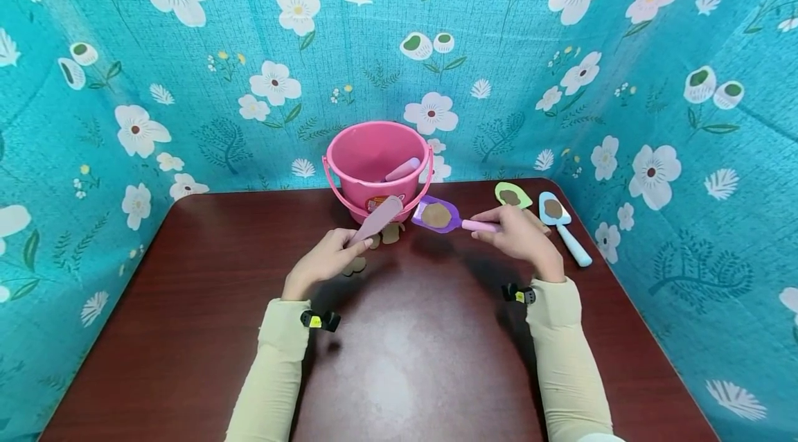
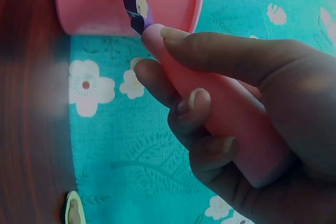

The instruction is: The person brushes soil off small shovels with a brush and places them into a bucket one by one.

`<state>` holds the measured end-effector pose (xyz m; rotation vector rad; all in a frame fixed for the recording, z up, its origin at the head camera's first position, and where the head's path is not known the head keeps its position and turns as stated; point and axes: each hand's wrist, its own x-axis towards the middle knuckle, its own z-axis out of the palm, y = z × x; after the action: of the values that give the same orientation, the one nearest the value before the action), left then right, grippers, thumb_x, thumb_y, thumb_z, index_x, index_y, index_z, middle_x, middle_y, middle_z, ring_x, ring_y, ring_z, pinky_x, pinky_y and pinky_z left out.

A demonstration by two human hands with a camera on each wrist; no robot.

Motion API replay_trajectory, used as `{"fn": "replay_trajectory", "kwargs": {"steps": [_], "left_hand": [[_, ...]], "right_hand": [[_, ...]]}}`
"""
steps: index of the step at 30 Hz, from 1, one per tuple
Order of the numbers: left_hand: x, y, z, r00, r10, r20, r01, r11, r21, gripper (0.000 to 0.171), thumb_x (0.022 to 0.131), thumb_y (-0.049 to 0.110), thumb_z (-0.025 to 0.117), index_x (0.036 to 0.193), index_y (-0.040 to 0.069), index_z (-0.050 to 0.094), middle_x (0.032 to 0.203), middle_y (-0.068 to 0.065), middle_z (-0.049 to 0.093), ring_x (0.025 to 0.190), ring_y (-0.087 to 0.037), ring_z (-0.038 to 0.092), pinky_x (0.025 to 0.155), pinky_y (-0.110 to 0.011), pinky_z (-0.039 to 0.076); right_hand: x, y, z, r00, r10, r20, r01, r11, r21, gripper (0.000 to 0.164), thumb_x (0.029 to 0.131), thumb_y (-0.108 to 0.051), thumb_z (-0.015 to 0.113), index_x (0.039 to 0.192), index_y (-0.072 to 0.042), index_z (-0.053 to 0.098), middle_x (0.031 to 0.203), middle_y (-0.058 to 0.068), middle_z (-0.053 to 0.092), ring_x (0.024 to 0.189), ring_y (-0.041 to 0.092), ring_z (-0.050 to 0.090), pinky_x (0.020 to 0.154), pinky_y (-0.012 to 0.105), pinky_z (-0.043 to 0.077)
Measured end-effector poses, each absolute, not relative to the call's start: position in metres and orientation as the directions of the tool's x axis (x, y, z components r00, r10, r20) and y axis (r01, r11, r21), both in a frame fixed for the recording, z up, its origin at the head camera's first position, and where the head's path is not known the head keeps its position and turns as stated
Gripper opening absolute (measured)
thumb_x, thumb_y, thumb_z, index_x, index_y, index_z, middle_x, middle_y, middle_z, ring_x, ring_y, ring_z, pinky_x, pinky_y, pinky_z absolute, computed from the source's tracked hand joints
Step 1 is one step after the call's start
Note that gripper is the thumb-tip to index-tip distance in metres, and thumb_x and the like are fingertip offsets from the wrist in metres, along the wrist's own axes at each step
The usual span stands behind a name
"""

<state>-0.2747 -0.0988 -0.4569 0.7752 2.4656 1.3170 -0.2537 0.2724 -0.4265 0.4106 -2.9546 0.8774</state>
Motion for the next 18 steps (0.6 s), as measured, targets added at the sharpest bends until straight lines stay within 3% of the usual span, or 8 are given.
{"fn": "replay_trajectory", "kwargs": {"steps": [6, 13, 18], "left_hand": [[-0.275, -0.094, -0.460, -0.823, 0.568, 0.013, 0.320, 0.444, 0.837, 0.035, 0.090, 0.046, 0.055, 0.079, 0.013, 0.059, 0.055, -0.003, 0.044, 0.047, -0.011, 0.038, 0.043, -0.026, 0.033], [-0.275, -0.084, -0.464, -0.807, 0.590, 0.015, 0.350, 0.457, 0.818, 0.036, 0.090, 0.047, 0.055, 0.077, 0.013, 0.056, 0.054, -0.004, 0.044, 0.046, -0.011, 0.037, 0.045, -0.026, 0.034], [-0.273, -0.075, -0.468, -0.803, 0.595, 0.013, 0.383, 0.500, 0.777, 0.035, 0.090, 0.045, 0.055, 0.075, 0.013, 0.058, 0.056, 0.000, 0.044, 0.049, -0.011, 0.039, 0.046, -0.025, 0.034]], "right_hand": [[-0.250, 0.259, -0.422, -0.937, -0.344, 0.065, -0.304, 0.709, -0.637, 0.036, 0.082, -0.038, 0.069, 0.109, -0.014, 0.070, 0.087, -0.006, 0.070, 0.067, 0.011, 0.062, 0.066, 0.030, 0.052], [-0.246, 0.244, -0.416, -0.909, -0.409, 0.078, -0.359, 0.676, -0.644, 0.034, 0.081, -0.042, 0.069, 0.106, -0.020, 0.071, 0.078, -0.013, 0.068, 0.060, 0.015, 0.060, 0.060, 0.030, 0.051], [-0.243, 0.236, -0.414, -0.893, -0.439, 0.098, -0.401, 0.677, -0.617, 0.035, 0.080, -0.042, 0.070, 0.107, -0.020, 0.071, 0.081, -0.015, 0.068, 0.058, 0.010, 0.059, 0.058, 0.028, 0.050]]}}
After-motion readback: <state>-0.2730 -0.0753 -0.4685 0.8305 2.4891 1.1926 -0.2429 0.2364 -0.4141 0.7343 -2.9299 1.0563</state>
